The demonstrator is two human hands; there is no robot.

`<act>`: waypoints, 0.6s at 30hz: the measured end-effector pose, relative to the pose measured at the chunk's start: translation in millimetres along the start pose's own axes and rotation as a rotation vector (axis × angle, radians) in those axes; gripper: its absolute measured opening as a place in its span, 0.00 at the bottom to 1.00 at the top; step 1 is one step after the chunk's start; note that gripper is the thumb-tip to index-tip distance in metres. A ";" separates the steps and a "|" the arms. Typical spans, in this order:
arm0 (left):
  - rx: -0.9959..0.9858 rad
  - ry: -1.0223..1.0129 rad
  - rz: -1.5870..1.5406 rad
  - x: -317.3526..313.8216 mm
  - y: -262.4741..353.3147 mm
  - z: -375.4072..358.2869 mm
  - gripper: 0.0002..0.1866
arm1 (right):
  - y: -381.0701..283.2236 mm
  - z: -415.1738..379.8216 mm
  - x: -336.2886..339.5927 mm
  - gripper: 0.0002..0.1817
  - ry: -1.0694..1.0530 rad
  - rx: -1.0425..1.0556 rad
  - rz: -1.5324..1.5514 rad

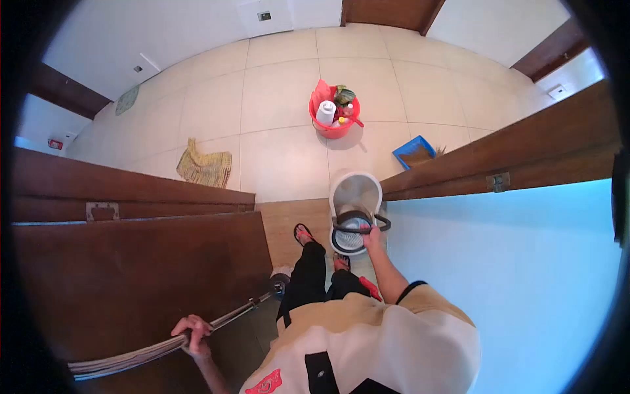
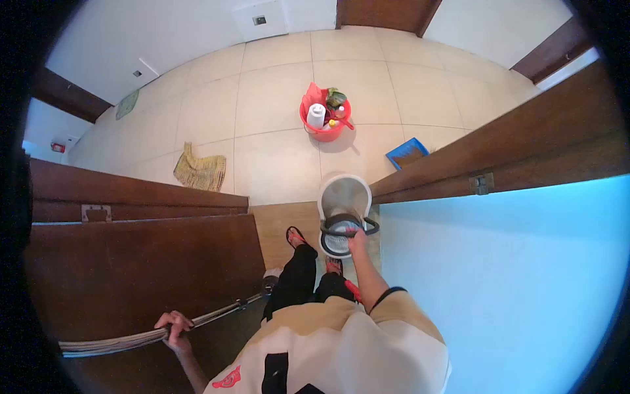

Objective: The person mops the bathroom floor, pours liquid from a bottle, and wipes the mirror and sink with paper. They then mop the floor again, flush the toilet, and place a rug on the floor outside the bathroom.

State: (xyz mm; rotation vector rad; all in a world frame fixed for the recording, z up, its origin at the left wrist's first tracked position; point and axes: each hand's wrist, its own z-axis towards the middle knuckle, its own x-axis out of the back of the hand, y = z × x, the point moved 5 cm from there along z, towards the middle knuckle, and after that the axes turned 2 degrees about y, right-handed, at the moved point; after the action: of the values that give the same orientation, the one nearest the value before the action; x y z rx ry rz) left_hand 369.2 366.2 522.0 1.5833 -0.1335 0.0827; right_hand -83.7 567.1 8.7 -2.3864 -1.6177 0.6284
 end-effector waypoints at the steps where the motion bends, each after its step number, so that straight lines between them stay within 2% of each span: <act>1: 0.027 -0.018 -0.040 -0.5 -6.3 20.8 0.10 | 0.1 1.0 -39.2 0.07 -0.024 0.005 -0.009; 2: 0.055 -0.041 -0.042 1.8 -11.0 38.8 0.10 | -1.3 6.4 -65.3 0.10 0.042 0.058 -0.028; 5: 0.093 0.018 -0.044 -1.4 2.8 43.2 0.11 | -19.9 17.7 -123.5 0.08 0.009 0.221 0.056; 8: 0.128 -0.073 -0.042 2.9 6.5 64.6 0.12 | -23.9 35.7 -182.7 0.11 -0.020 0.156 0.032; 9: 0.130 -0.104 -0.046 -6.9 1.8 66.6 0.12 | -44.8 48.7 -189.9 0.14 -0.016 0.305 -0.258; 11: 0.135 -0.299 -0.034 1.6 15.4 79.9 0.11 | -63.0 47.0 -213.7 0.21 -0.029 0.597 -0.861; 13: 0.156 -0.431 -0.005 6.3 10.0 94.2 0.11 | -86.5 -2.4 -267.5 0.23 0.293 0.824 -1.976; 15: 0.204 -0.489 0.045 11.1 -1.9 101.5 0.10 | -98.7 71.1 -268.5 0.28 0.218 0.994 -1.815; 17: 0.341 -0.444 0.087 8.9 -5.7 112.9 0.11 | -109.5 83.1 -283.8 0.31 0.006 0.993 -1.607; 18: 0.362 -0.480 0.104 5.4 -2.9 114.4 0.11 | -117.7 90.1 -284.2 0.32 0.056 1.020 -1.617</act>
State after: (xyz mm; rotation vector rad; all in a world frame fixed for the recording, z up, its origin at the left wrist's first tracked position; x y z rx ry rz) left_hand 371.4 251.7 517.8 1.9345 -0.6039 -0.2052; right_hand -311.9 344.3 41.1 -0.1196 -1.8256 0.6462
